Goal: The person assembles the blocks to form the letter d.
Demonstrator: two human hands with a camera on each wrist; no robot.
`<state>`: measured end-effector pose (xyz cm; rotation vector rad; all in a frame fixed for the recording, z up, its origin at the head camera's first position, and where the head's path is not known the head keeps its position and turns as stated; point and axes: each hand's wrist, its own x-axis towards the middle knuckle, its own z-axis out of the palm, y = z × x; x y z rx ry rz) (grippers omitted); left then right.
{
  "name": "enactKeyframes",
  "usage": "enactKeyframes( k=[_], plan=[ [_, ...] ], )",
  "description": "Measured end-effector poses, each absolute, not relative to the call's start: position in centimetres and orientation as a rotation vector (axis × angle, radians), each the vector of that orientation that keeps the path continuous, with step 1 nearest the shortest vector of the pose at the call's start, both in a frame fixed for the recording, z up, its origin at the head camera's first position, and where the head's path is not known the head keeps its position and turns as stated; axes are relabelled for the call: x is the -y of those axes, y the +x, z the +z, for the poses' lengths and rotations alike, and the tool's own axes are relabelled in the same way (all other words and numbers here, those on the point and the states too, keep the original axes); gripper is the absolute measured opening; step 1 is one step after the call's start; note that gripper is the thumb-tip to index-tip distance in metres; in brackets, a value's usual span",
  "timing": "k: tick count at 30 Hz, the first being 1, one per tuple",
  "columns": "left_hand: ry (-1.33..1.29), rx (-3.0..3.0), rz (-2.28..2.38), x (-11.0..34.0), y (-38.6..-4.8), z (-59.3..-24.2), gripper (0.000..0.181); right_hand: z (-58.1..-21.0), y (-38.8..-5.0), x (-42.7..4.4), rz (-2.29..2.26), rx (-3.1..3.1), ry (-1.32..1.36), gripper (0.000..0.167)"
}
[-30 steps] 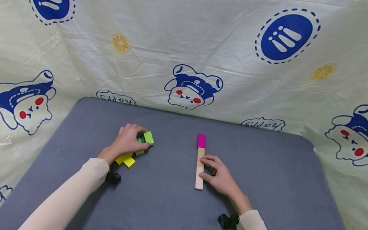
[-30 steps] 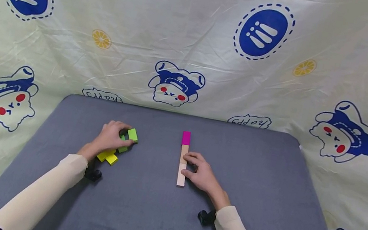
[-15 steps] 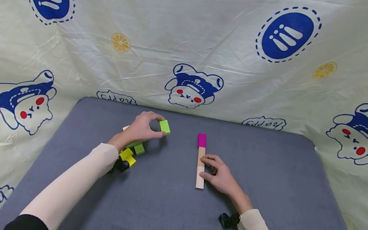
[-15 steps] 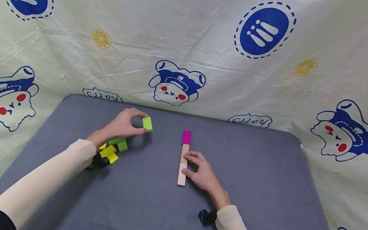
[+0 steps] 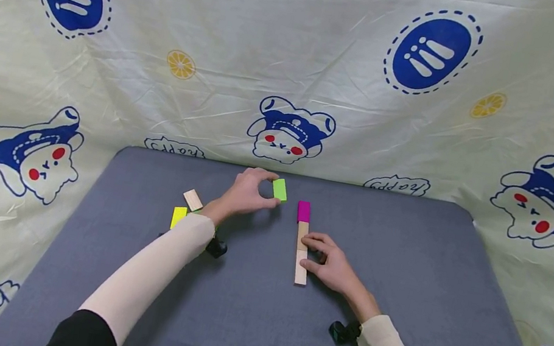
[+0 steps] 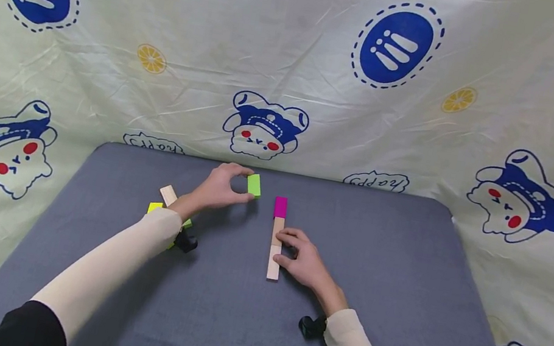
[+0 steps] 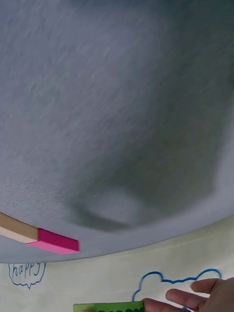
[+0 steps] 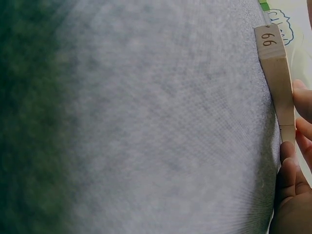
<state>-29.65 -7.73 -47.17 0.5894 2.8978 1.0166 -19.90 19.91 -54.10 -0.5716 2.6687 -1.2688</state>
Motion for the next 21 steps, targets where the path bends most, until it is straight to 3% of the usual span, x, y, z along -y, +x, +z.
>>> enactKeyframes(
  k=[21],
  plan=[
    [0.447, -2.936, 1.113, 2.4, -32.2, -50.1, 0.062, -53.8, -19.9, -19.9, -1.262, -2.681, -0.618, 0.049]
  ],
)
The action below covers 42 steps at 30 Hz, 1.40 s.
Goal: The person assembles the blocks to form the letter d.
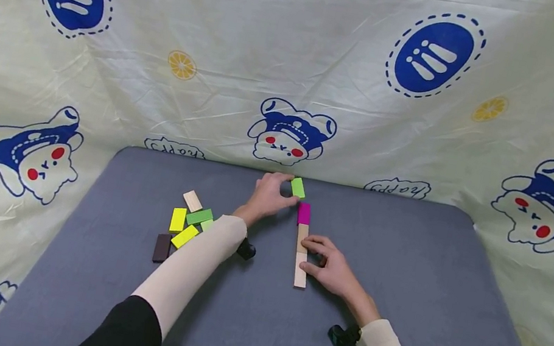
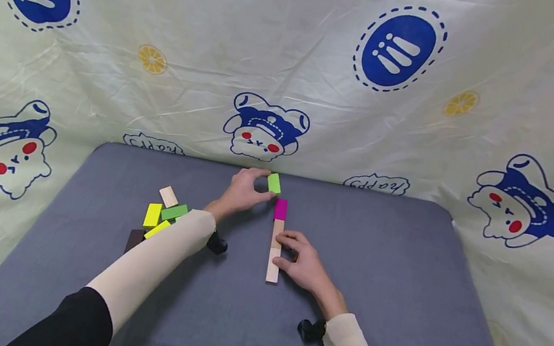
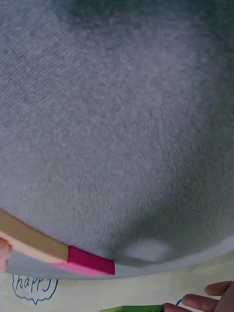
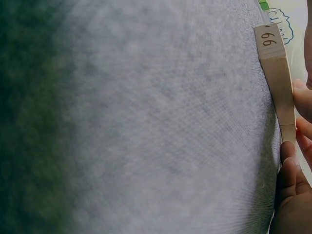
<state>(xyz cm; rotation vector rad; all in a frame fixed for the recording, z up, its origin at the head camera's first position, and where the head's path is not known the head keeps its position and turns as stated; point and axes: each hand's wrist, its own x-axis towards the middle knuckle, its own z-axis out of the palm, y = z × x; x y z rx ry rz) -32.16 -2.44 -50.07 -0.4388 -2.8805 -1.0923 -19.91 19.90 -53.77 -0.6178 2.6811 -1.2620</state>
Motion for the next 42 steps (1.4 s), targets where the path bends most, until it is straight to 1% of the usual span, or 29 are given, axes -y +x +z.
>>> enactKeyframes(
  k=[5, 12, 17, 26, 34, 42],
  plan=[
    [-0.411, 2.909, -1.014, 1.7, -32.4, -50.7, 0.061, -53.7, -19.9, -20.1, -1.268, -2.677, -0.612, 0.049],
    [-0.488, 2.971, -0.854, 0.0, -32.6, -50.7, 0.062, -53.7, -19.6, -20.9, -1.272, -2.707, -0.601, 0.048],
    [-0.493, 2.989, -0.745, -0.6, -32.8, -50.7, 0.061, -53.7, -19.6, -20.9, -1.284, -2.690, -0.603, 0.048],
    [-0.518, 3.037, -0.716, -1.1, -32.7, -50.5, 0.058, -53.8, -19.7, -20.7, -1.268, -2.693, -0.603, 0.048],
    [-0.454, 3.056, -0.771, -1.2, -32.6, -50.6, 0.057, -54.0, -19.8, -20.4, -1.260, -2.706, -0.610, 0.048],
    [-0.456, 3.085, -0.812, -1.2, -32.7, -50.7, 0.056, -54.0, -19.8, -20.0, -1.258, -2.689, -0.607, 0.049]
  ],
)
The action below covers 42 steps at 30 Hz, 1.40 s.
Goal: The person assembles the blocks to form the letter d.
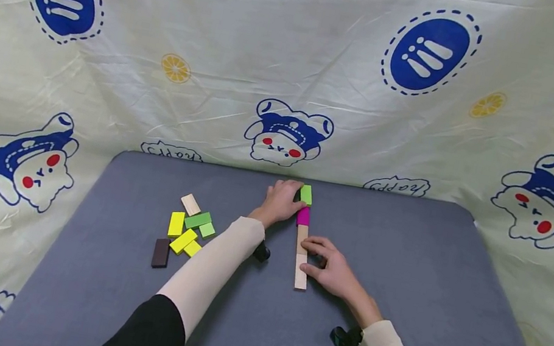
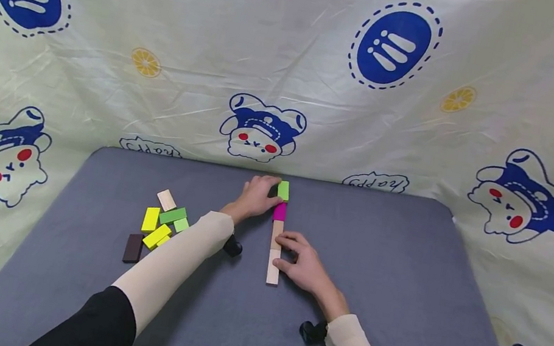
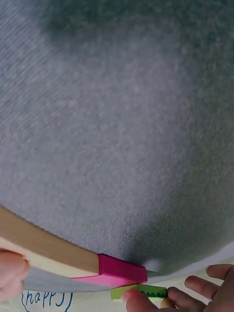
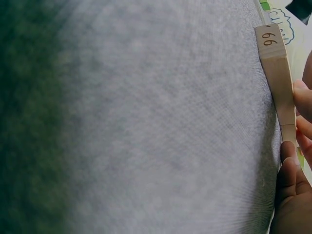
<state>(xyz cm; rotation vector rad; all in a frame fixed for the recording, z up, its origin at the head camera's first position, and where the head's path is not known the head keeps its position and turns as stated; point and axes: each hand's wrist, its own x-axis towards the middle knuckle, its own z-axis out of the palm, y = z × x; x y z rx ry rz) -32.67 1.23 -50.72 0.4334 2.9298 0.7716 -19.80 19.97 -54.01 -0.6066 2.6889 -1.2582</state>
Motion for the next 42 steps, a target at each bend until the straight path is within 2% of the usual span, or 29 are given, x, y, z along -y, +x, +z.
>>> enactKeyframes(
  k=[7, 20, 42],
  plan=[
    [0.406, -2.931, 0.770, -1.55, -32.82, -50.63, 0.056, -53.97, -19.77, -19.86, -1.264, -2.674, -0.593, 0.049],
    [0.384, -2.911, 0.679, -1.84, -32.50, -50.50, 0.036, -54.13, -19.77, -19.82, -1.283, -2.680, -0.606, 0.048],
    [0.402, -2.900, 0.740, -1.34, -31.92, -50.55, 0.033, -53.89, -19.65, -19.82, -1.258, -2.686, -0.588, 0.048]
  ],
)
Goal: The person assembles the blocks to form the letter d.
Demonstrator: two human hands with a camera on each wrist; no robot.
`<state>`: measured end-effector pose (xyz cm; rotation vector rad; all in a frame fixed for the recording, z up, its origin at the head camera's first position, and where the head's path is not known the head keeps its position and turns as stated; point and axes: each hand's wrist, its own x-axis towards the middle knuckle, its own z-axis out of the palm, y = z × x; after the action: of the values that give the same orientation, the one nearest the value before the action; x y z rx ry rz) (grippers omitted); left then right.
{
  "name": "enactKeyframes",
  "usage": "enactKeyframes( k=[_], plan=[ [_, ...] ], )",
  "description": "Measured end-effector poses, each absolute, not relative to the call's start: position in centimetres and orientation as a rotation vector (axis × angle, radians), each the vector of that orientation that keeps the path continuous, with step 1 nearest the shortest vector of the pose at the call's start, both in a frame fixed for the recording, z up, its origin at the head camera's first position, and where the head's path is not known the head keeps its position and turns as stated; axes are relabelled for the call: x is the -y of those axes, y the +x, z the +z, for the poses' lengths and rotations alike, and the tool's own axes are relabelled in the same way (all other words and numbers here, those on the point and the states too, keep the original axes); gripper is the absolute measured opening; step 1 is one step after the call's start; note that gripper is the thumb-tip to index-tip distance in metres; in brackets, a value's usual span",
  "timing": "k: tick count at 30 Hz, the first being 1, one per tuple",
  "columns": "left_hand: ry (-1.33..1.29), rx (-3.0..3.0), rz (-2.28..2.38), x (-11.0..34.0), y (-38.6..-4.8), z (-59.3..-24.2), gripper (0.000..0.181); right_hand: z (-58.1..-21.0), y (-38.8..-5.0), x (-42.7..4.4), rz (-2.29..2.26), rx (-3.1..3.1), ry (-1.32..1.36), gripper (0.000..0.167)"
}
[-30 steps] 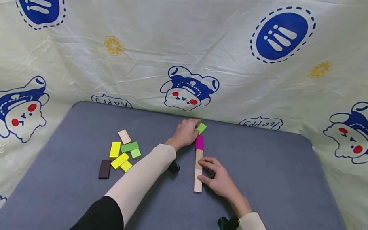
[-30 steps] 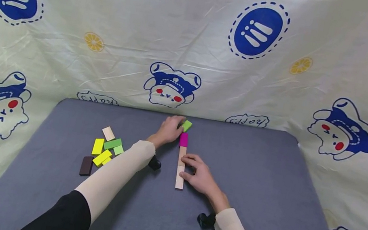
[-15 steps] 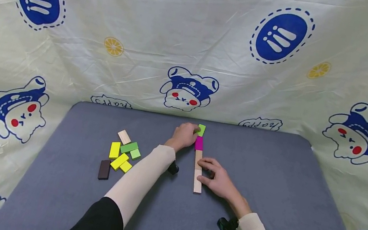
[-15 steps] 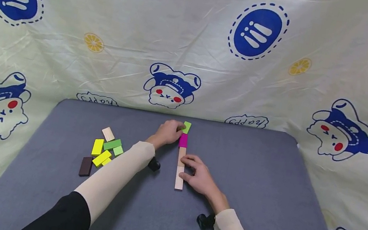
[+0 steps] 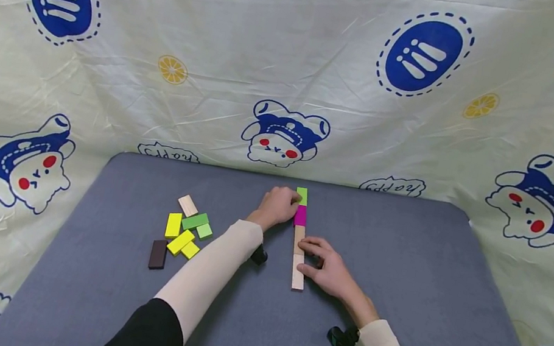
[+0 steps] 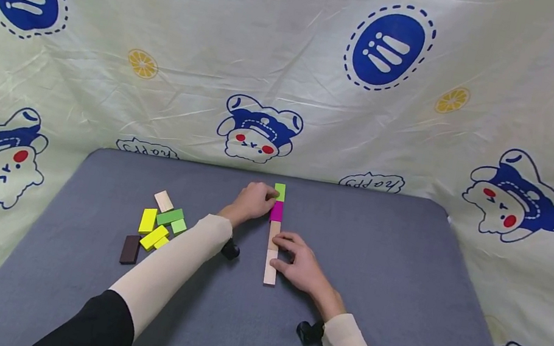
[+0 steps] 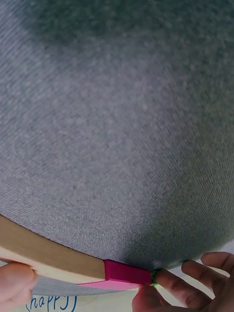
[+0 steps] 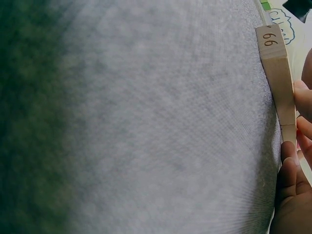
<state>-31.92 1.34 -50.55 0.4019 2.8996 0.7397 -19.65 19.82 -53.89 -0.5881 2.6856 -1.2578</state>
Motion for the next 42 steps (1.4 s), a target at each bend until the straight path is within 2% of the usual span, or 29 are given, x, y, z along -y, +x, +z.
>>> enactKeyframes(
  k=[20, 31, 42],
  plan=[
    [0.395, -2.921, 0.891, -0.8, -31.4, -51.2, 0.030, -54.0, -19.5, -19.8, -1.263, -2.697, -0.635, 0.047],
    [0.459, -2.848, 0.953, -0.1, -31.3, -51.7, 0.029, -54.0, -19.5, -19.7, -1.261, -2.686, -0.612, 0.047],
    [0.605, -2.738, 1.037, 0.8, -29.5, -51.6, 0.033, -53.8, -19.6, -19.7, -1.246, -2.688, -0.566, 0.048]
  ],
)
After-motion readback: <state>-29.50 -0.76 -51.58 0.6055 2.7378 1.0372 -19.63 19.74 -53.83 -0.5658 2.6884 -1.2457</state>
